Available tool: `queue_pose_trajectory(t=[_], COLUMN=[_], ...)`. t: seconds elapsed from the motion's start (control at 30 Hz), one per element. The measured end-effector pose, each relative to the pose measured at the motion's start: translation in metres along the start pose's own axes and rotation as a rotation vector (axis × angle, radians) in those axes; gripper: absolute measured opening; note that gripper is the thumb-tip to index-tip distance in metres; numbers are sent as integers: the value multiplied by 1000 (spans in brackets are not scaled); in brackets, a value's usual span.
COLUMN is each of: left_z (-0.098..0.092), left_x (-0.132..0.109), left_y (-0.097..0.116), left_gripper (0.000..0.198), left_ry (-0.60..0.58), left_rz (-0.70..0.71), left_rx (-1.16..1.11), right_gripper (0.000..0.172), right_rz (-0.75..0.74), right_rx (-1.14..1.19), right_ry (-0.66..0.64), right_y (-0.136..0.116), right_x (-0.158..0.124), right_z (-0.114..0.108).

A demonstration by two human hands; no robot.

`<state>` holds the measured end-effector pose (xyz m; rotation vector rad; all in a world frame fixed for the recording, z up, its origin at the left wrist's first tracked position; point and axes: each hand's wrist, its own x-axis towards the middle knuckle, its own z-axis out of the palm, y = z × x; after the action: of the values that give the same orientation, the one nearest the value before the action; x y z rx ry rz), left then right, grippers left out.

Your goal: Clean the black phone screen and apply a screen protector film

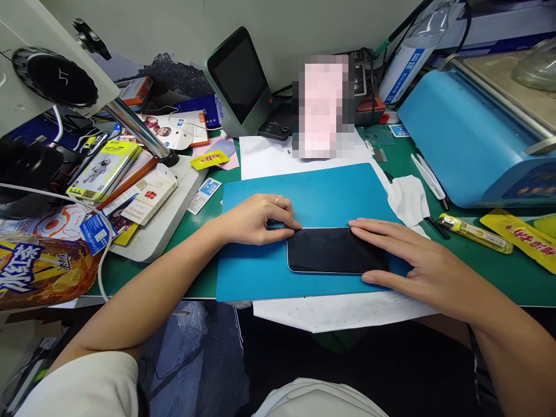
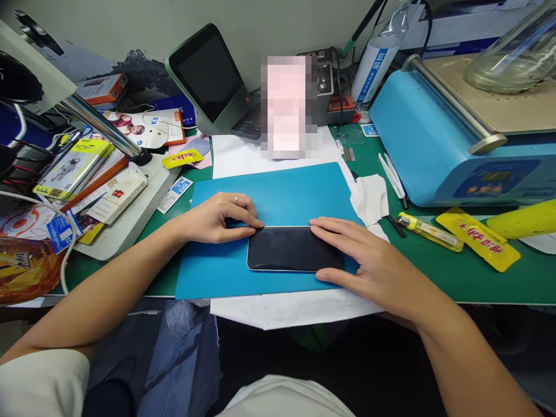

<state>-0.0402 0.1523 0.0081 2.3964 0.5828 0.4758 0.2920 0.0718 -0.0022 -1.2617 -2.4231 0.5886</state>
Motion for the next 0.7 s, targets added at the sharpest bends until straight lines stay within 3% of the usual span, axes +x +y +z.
queue_pose_trajectory(t=[0.7], left_z=[1], left_x=[0], left_y=[1], left_gripper=[18], left_ry=[5], left_rz=[2], left_rx=[-7], right_gripper=[58], right_rz=[-15], right_rx=[-5], right_ry=[-2], right_y=[-1], right_x=[0], right_z=[0])
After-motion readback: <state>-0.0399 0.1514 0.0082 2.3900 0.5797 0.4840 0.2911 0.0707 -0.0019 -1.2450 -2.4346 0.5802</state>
